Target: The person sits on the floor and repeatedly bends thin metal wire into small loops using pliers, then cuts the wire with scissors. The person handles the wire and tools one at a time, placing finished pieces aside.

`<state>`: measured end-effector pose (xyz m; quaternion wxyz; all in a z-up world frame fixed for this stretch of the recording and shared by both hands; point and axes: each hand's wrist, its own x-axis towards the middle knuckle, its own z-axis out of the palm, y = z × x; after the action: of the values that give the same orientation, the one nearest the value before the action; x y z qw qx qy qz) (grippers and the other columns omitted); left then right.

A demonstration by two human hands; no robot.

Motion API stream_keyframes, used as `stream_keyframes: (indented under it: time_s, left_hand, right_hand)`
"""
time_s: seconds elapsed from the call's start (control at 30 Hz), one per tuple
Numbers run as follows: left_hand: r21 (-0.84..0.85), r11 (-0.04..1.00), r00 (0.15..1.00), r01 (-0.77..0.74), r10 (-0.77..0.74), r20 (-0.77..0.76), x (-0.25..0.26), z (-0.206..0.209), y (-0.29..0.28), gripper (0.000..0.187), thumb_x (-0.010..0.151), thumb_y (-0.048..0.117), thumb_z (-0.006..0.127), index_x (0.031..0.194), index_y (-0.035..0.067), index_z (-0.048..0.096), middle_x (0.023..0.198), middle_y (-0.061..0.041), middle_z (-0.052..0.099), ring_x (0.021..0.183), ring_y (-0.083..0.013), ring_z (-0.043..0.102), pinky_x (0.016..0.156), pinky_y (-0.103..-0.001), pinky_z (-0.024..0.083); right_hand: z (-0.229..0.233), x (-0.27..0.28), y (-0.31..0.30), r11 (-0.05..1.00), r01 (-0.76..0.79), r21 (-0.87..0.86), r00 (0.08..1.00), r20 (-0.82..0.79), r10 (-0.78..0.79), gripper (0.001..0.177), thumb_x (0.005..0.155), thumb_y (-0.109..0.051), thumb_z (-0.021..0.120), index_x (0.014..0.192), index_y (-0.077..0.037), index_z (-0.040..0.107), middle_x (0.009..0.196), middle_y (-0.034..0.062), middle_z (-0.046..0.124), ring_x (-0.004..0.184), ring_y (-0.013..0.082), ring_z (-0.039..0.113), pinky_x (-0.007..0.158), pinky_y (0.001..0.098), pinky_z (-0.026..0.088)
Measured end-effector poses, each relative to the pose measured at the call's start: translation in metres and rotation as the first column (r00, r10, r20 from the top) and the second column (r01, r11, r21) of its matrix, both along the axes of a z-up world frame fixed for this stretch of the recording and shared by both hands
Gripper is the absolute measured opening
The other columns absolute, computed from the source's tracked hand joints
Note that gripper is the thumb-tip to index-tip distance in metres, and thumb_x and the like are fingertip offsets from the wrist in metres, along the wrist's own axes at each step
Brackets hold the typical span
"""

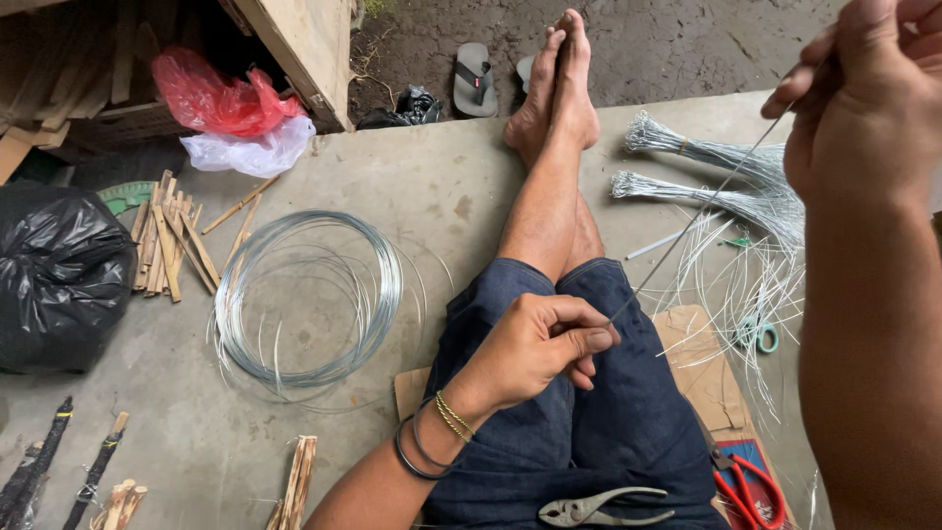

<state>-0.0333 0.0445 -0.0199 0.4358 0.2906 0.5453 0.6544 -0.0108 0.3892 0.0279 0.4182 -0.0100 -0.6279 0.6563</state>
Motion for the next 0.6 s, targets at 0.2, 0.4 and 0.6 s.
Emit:
stream_keyframes:
  time_s: [0.2,0.4,0.6]
  left_hand:
    - [0.016,1.0,0.998,-0.003,0.002,0.055,0.005,0.0,0.0,0.015,0.1,0.007,0.067,0.106,-0.005,0.073,0.08,-0.004,0.068,0.068,-0.008,0.066,0.062,-0.028,0.064]
    - [0.051,0.998,0.989,0.024,-0.031,0.144,0.011,-0.016,0.005,0.015,0.1,0.008,0.068,0.106,-0.004,0.072,0.084,-0.004,0.069,0.07,-0.0075,0.065,0.063,-0.028,0.064]
    - [0.05,0.998,0.984,0.049,-0.057,0.172,0.023,-0.04,0.007,0.016,0.101,0.013,0.069,0.104,-0.002,0.073,0.083,-0.003,0.069,0.069,-0.0053,0.063,0.061,-0.024,0.059]
  right_hand:
    - [0.005,-0.005,0.016,0.991,0.017,-0.133,0.999,0.047,-0.011,0.02,0.124,-0.014,0.048,0.117,0.004,0.055,0.089,0.0132,0.056,0.073,0.0197,0.06,0.07,0.0366,0.055]
    - [0.003,-0.011,0.006,0.998,0.03,-0.049,0.999,0.027,-0.029,0.013,0.122,-0.008,0.047,0.114,0.0,0.053,0.086,0.0152,0.06,0.073,0.0214,0.067,0.068,0.0376,0.059]
    - [-0.017,-0.023,0.003,0.997,0.009,-0.072,1.0,-0.018,-0.01,0.016,0.121,-0.002,0.055,0.106,0.0,0.051,0.083,0.0186,0.064,0.062,0.0218,0.064,0.057,0.038,0.056]
